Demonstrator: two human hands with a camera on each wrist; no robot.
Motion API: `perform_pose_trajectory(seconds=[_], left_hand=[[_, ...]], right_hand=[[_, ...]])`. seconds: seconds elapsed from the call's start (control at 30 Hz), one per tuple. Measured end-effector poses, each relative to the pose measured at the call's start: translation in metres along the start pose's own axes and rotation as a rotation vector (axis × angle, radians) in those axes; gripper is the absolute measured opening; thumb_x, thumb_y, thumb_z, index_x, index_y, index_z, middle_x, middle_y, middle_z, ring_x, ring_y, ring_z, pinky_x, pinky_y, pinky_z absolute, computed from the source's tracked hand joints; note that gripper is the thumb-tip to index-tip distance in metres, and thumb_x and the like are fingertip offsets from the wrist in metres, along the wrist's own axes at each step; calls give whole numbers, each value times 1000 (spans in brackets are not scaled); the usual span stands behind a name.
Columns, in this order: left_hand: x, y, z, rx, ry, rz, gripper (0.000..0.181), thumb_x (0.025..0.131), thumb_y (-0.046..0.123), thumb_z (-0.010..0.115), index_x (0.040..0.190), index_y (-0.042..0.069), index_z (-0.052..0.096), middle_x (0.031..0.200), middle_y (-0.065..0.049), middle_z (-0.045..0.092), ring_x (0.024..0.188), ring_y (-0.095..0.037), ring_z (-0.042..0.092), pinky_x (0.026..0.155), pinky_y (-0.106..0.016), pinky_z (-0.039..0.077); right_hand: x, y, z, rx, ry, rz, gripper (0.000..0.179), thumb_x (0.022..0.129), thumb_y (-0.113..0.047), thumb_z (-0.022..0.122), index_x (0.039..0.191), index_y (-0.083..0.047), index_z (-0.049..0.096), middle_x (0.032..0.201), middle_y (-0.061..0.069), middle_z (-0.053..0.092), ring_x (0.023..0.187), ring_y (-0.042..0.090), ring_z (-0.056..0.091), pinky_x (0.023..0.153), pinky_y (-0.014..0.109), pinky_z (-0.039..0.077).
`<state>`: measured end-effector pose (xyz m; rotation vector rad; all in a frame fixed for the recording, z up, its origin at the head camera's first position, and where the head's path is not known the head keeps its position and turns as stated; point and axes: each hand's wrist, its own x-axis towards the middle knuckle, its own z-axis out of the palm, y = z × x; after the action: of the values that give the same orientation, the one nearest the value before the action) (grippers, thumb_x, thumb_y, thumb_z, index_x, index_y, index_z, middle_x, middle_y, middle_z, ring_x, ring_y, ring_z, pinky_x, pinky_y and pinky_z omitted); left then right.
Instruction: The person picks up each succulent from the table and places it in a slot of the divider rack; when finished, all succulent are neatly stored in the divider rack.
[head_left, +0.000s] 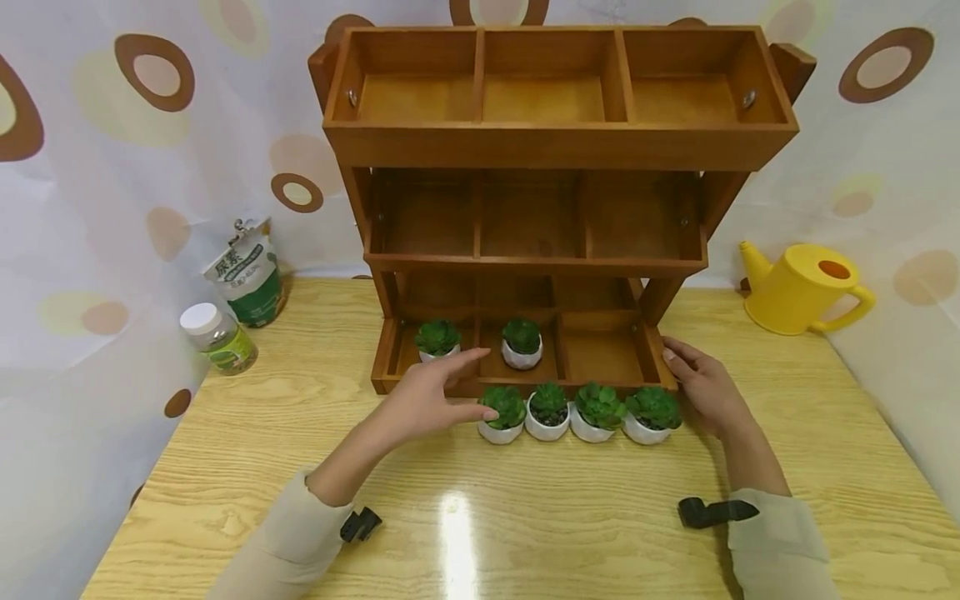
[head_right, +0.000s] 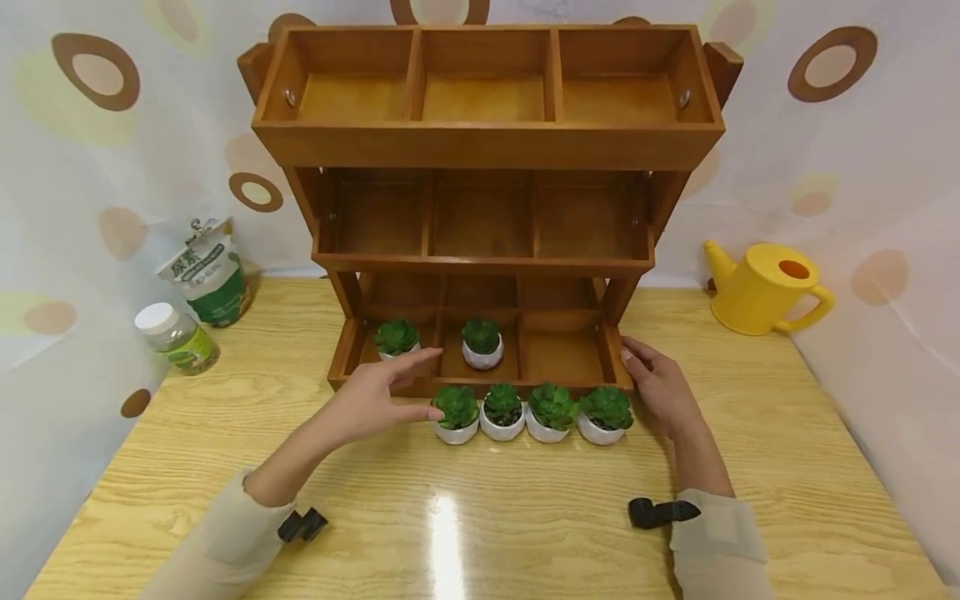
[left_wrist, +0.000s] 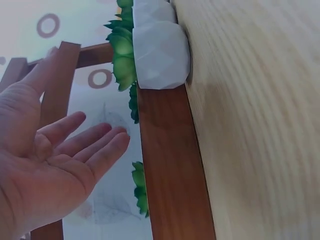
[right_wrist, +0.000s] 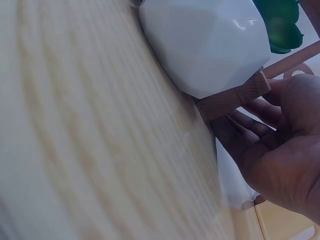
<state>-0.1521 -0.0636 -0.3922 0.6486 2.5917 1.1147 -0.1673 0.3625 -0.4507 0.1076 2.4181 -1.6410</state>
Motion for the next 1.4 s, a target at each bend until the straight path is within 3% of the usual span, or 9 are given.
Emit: perform_pose_trajectory(seconds=[0.2, 0.53, 0.8, 0.97, 1.2, 1.4], left_hand=[[-17, -13, -2, -67, -13, -29, 74, 83, 47, 82, 149, 29, 52, 147, 0, 59, 131, -24, 60, 105, -45, 52], [-27, -28, 3, -139, -84, -66, 74, 85, 46, 80, 150, 26, 50, 147, -3, 58, 132, -26, 60, 101, -41, 55], [-21, -32, 11, -151, -143, -65, 73, 88, 44, 78, 151, 21, 49, 149, -9, 56, 130, -30, 61, 99, -41, 56], [-15, -30, 16, -90, -173, -42, 76, 88, 48, 77, 153, 23, 47, 150, -7, 56, 129, -27, 63, 100, -42, 55], [-7, -26, 21, -3, -158, -16, 75, 89, 49, 76, 153, 21, 48, 150, -4, 56, 130, -25, 61, 105, -45, 51], [2, -21, 25, 32, -131, 12, 73, 89, 49, 75, 152, 22, 49, 153, -1, 53, 133, -23, 57, 108, -44, 48]], right_hand=[[-1, 1, -1, -26, -8, -11, 67, 110, -45, 30, 163, -6, 14, 161, 28, 31, 145, 43, 37, 88, 6, 46], [0, 1, 1, -38, 1, -20, 68, 110, -45, 31, 163, -6, 15, 161, 29, 32, 143, 42, 41, 88, 5, 46], [-1, -2, -1, -72, 11, -23, 67, 110, -45, 30, 163, -6, 16, 160, 29, 34, 143, 43, 40, 86, 4, 44], [-3, -2, 0, -75, 18, -13, 67, 110, -46, 30, 163, -6, 17, 161, 27, 33, 145, 42, 39, 89, 6, 44], [-1, 0, -1, -114, 23, -4, 67, 110, -47, 29, 163, -8, 17, 161, 25, 34, 145, 40, 41, 110, 32, 46], [-1, 0, 0, -77, 22, -15, 68, 110, -48, 30, 163, -7, 17, 161, 25, 34, 145, 39, 40, 96, 11, 47]])
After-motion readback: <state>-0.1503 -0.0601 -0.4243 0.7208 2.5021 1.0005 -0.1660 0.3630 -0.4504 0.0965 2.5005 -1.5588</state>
